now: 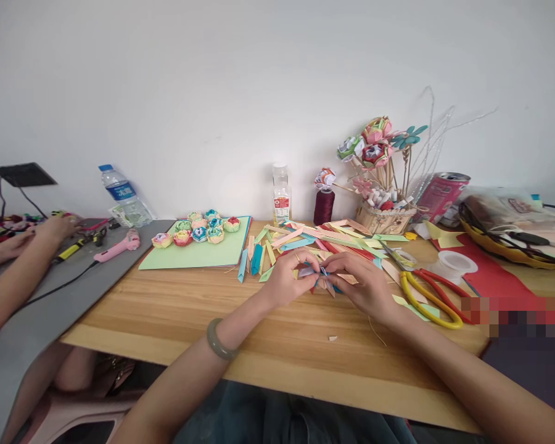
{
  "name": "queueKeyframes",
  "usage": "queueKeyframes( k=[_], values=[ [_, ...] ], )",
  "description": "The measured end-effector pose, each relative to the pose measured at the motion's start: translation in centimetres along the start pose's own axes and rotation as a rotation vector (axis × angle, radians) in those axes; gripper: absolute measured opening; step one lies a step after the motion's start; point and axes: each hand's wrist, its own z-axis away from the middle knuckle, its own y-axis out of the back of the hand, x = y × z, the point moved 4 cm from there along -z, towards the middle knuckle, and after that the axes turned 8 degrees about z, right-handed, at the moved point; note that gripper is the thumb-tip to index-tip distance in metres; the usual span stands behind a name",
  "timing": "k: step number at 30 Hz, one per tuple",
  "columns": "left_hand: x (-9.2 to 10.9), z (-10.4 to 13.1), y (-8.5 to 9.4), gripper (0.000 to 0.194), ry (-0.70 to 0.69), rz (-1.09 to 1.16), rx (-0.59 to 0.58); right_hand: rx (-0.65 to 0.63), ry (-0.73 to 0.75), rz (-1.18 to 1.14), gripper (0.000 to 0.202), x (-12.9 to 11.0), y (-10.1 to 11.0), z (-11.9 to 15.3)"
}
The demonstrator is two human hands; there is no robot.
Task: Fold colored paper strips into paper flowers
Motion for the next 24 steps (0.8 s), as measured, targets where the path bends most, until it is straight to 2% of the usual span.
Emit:
queueKeyframes(
  k=[4, 9, 15, 20, 24],
  values=[
    [-0.2, 0.0, 0.0, 0.008, 0.080, 0.045, -0.053, -0.063, -0.115, -0.073, 0.007, 0.3, 0.0, -0.2],
    [-0.5, -0.1, 0.1, 0.009, 0.133, 0.097, -0.070, -0.173, -0.378, -0.258, 0.019, 1.0, -0.4, -0.1],
    [-2.0, -0.1, 0.0, 0.019, 0.406, 0.217, -0.078, -0.320, -0.662, -0.565, 0.026, 1.8, -1.6, 0.4],
    [-3.1, 0.0, 0.1, 0.026, 0.515, 0.397, -0.008, -0.441, -0.718, -0.713, 0.027, 2.4, -2.1, 0.5],
    [-3.6, 0.2, 0.0, 0.030, 0.586, 0.479, -0.022, -0.480, -0.755, -0.757, 0.027, 2.7, -2.5, 0.7]
  ],
)
